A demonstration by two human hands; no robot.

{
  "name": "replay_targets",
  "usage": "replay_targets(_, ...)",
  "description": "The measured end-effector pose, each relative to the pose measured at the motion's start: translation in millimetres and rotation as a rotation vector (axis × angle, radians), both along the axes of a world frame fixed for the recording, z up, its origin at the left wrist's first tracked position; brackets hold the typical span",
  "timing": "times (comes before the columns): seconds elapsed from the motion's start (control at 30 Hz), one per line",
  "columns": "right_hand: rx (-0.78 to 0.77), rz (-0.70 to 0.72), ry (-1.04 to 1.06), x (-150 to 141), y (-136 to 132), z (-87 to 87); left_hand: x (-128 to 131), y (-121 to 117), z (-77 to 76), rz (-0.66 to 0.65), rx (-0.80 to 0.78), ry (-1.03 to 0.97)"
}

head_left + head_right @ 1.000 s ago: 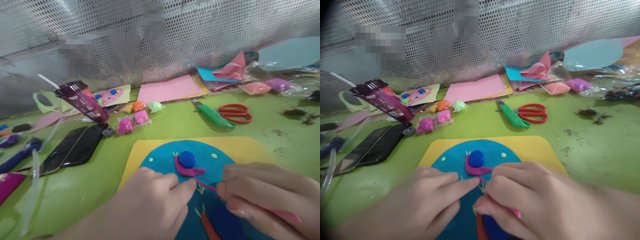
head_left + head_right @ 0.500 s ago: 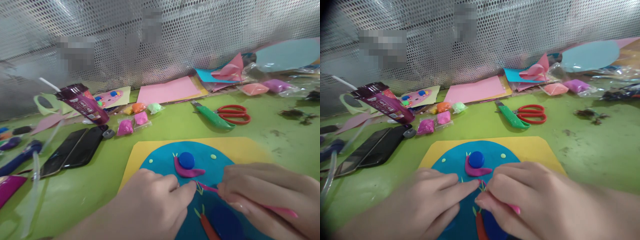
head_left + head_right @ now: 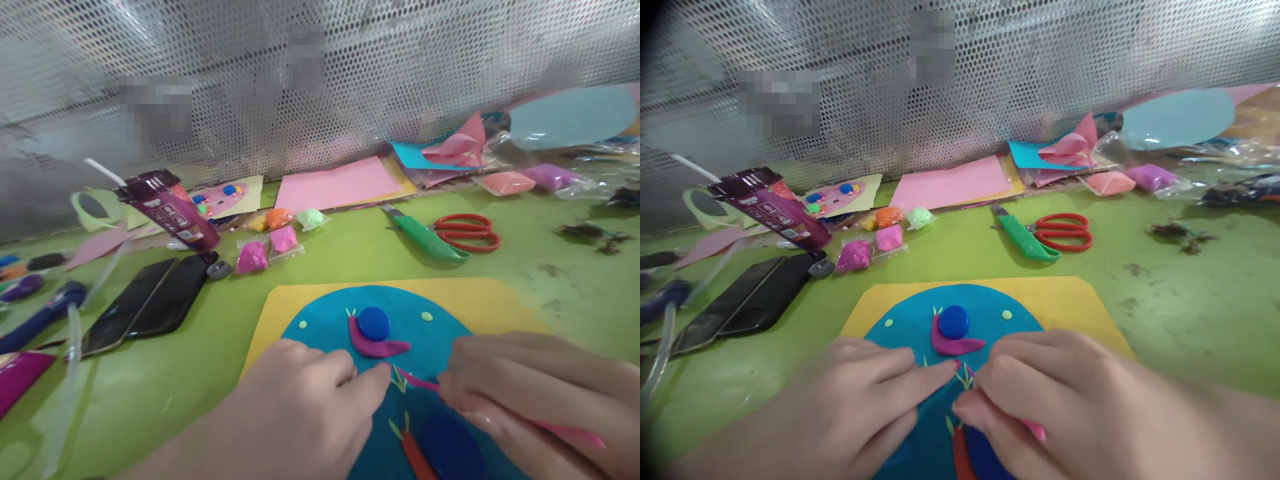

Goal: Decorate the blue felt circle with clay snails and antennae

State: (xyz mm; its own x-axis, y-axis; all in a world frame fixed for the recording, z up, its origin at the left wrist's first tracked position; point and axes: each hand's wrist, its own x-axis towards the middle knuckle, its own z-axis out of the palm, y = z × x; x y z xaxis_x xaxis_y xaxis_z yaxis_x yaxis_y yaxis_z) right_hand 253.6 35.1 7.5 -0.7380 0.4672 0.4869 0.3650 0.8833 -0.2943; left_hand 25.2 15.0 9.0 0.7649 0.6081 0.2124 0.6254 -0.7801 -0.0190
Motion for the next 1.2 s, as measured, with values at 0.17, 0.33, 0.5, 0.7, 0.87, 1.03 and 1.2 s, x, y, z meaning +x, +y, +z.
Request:
replay_targets(0.17, 0.004, 0.003, 0.0, -2.7, 1.4, -0.5, 0.4, -0.3, -1.1, -0.006, 0.001, -0.006)
replay_targets(0.33, -0.002, -0.004, 0.018, -3.0, 1.9, -0.9, 1.1, 0.2, -1.7, -0.006, 0.0, -0.004)
replay_targets(0.5, 0.011, 0.01, -0.003, -2.0, 1.0, -0.9, 1.4, 0.6, -0.4, -0.001, 0.002, -0.005)
replay_targets(0.7, 0.021, 0.02, 0.0, -3.2, 3.0, -0.9, 1.9, 2.4, -1.6, -0.013, 0.011, -0.049)
replay_targets(0.87, 0.016, 0.034, -0.033, -2.7, 3.3, 0.2, 2.0, 2.3, -2.1, -0.019, 0.017, -0.038)
replay_targets(1.03, 0.002, 0.043, -0.037, -3.6, 4.6, 1.0, 1.3, 0.6, -2.1, -0.004, 0.012, -0.012)
replay_targets(1.2, 0.002, 0.061, -0.023, -1.4, 5.5, 2.2, 0.4, -0.2, -3.4, 0.003, 0.032, -0.02)
